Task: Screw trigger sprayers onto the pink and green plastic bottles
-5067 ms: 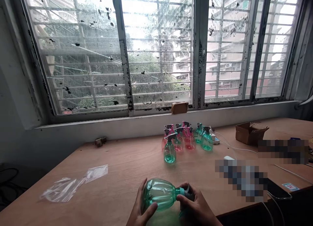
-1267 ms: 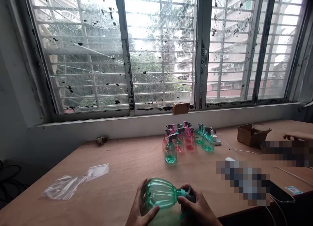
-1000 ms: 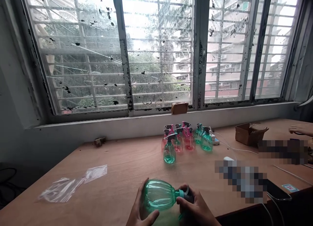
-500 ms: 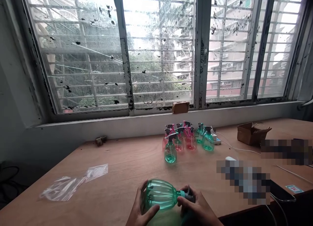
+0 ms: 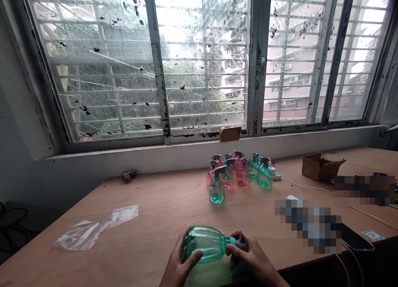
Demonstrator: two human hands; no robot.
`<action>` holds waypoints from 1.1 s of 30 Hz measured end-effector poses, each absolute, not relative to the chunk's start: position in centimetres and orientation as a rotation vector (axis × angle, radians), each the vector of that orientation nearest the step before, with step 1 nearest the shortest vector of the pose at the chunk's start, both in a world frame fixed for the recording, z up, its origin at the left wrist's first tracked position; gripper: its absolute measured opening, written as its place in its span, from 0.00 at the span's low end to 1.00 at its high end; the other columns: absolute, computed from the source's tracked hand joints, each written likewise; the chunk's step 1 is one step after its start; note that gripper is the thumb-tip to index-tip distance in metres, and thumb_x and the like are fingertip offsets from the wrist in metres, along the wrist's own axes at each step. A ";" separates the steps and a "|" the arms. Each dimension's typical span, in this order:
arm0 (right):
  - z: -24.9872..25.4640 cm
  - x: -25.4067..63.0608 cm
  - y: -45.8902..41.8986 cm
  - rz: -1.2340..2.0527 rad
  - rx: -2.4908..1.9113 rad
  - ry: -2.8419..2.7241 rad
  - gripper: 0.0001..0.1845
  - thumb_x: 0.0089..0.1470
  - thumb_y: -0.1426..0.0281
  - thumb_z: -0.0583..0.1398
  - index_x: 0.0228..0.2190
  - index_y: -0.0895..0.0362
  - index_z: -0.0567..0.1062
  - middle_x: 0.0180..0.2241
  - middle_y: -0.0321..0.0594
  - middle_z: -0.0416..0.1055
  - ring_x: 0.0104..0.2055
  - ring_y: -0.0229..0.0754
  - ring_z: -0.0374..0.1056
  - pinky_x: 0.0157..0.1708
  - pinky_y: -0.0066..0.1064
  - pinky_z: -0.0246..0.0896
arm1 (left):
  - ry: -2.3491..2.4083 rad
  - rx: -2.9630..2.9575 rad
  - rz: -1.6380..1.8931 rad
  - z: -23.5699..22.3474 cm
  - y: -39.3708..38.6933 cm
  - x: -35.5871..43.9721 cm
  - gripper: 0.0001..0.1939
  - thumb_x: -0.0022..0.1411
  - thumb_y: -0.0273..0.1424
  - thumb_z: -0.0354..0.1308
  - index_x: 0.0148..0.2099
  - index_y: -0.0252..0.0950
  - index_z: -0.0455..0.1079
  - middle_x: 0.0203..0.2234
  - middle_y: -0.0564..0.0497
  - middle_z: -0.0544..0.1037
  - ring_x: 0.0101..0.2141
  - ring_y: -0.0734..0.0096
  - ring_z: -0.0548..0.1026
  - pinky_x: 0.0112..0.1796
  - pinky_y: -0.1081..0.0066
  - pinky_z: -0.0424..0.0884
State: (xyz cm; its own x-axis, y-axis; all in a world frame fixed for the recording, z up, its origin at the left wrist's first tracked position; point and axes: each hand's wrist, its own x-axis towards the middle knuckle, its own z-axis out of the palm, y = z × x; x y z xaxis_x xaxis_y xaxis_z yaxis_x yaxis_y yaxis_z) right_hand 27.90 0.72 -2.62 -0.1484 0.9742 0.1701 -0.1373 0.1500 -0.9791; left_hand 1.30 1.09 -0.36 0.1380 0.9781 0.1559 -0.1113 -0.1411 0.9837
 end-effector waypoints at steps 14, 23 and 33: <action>-2.6 28.2 0.7 1.271 -0.879 -1.305 0.27 0.54 0.48 0.75 0.36 0.55 0.75 0.29 0.40 0.82 0.27 0.47 0.81 0.30 0.33 0.71 | 0.871 1.313 1.304 -0.7 0.5 1.7 0.48 0.54 0.53 0.78 0.71 0.42 0.69 0.69 0.37 0.73 0.70 0.36 0.68 0.68 0.47 0.65; -2.3 27.8 0.7 1.275 -0.846 -1.247 0.29 0.50 0.47 0.76 0.36 0.56 0.75 0.29 0.39 0.82 0.25 0.44 0.79 0.28 0.31 0.69 | 0.897 1.375 1.282 0.4 0.2 1.5 0.41 0.59 0.50 0.75 0.71 0.44 0.72 0.70 0.43 0.73 0.72 0.38 0.64 0.71 0.50 0.60; -1.7 27.7 0.4 1.294 -0.839 -1.212 0.29 0.49 0.48 0.77 0.36 0.56 0.76 0.28 0.38 0.81 0.25 0.43 0.79 0.29 0.32 0.71 | 0.893 1.351 1.272 0.5 0.2 1.5 0.40 0.59 0.50 0.76 0.69 0.41 0.72 0.67 0.38 0.76 0.70 0.39 0.68 0.67 0.52 0.68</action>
State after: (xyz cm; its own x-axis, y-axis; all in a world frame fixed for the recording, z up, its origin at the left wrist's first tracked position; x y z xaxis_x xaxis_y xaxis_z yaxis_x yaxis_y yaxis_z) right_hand 27.73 0.37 -1.74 -0.1280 0.9749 0.1819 -0.2448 0.1467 -0.9584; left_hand 1.46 0.17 0.47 0.1629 0.9635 0.2122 -0.1276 -0.1927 0.9729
